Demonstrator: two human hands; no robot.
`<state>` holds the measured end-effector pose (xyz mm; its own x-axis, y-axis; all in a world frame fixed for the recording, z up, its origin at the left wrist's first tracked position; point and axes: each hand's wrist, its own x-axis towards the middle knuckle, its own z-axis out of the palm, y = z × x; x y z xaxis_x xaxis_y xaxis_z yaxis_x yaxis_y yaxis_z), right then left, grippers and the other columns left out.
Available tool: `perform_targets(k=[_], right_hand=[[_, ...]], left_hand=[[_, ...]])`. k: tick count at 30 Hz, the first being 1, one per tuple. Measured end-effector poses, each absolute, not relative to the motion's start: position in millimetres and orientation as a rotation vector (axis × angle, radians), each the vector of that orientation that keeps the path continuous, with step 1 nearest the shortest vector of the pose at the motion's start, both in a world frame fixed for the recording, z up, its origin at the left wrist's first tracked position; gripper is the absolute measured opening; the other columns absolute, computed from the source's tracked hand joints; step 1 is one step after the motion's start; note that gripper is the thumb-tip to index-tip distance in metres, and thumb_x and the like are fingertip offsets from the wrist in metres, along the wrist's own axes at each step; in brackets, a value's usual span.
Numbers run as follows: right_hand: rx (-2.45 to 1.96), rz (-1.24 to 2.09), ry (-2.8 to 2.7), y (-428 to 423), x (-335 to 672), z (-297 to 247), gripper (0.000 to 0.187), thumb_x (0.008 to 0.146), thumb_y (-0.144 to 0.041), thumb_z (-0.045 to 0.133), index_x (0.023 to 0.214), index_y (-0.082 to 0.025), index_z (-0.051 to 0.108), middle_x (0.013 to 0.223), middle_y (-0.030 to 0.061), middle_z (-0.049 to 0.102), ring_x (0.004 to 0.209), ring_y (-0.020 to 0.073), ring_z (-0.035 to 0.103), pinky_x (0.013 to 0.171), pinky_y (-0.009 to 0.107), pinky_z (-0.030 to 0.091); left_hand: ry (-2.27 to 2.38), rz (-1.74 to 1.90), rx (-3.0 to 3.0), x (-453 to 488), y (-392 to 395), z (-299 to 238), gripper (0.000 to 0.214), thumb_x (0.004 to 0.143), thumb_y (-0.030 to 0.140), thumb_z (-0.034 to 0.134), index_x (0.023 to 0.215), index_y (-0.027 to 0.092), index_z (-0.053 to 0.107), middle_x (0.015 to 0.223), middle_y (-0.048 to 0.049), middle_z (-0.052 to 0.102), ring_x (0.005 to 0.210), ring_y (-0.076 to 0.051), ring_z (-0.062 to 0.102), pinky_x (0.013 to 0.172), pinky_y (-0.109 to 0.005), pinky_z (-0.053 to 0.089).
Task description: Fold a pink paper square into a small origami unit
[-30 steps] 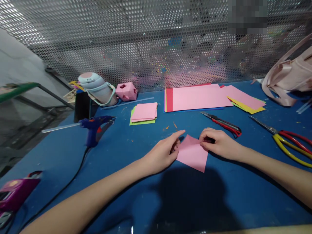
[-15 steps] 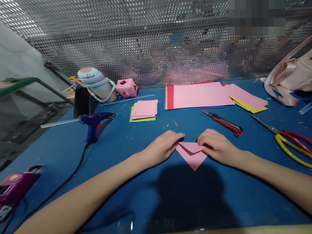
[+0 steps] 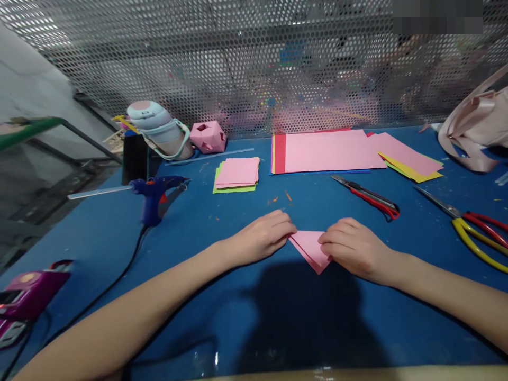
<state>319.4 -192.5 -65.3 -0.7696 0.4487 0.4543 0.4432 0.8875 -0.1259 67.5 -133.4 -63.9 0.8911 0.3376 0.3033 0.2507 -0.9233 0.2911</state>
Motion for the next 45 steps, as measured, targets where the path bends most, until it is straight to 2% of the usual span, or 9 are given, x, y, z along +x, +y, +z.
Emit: perform_targets(k=[8, 18, 37, 45], right_hand=[[-0.690, 0.049, -2.629, -196.7, 320.5, -65.2, 0.020, 0.095, -0.012, 0.041, 0.094, -0.014, 0.061, 0.091, 0.0060, 0.069, 0.085, 0.0168, 0.056, 0.077, 0.032, 0.040], [-0.888, 0.332, -2.585, -206.0, 318.5, -60.4, 0.023, 0.097, -0.020, 0.040, 0.093, -0.018, 0.063, 0.089, 0.0052, 0.067, 0.084, 0.0158, 0.058, 0.075, 0.030, 0.042], [-0.943, 0.373, -2.658, -208.1, 318.1, -58.0, 0.024, 0.097, -0.019, 0.038, 0.092, -0.019, 0.062, 0.086, 0.0054, 0.065, 0.084, 0.0159, 0.058, 0.073, 0.030, 0.042], [-0.866, 0.167, -2.874, -212.2, 317.4, -50.6, 0.022, 0.087, -0.011, 0.045, 0.097, -0.019, 0.063, 0.090, 0.0060, 0.063, 0.081, 0.0185, 0.054, 0.069, 0.032, 0.039]], left_hand=[[0.343, 0.398, 2.843, 61.0, -128.6, -54.3, 0.025, 0.096, 0.012, 0.034, 0.098, 0.011, 0.058, 0.089, -0.0114, 0.062, 0.084, -0.017, 0.053, 0.078, -0.029, 0.045], [0.349, 0.332, 2.838, 58.8, -127.3, -52.8, 0.025, 0.095, 0.011, 0.034, 0.100, 0.012, 0.059, 0.092, -0.0112, 0.062, 0.086, -0.017, 0.052, 0.078, -0.029, 0.046], [0.346, 0.289, 2.832, 57.7, -126.3, -51.3, 0.025, 0.094, 0.011, 0.035, 0.100, 0.012, 0.059, 0.092, -0.0115, 0.061, 0.086, -0.018, 0.052, 0.078, -0.029, 0.044], [0.454, 0.351, 2.713, 58.3, -125.2, -51.8, 0.021, 0.092, 0.012, 0.040, 0.094, 0.013, 0.061, 0.086, -0.0080, 0.061, 0.083, -0.016, 0.054, 0.077, -0.028, 0.044]])
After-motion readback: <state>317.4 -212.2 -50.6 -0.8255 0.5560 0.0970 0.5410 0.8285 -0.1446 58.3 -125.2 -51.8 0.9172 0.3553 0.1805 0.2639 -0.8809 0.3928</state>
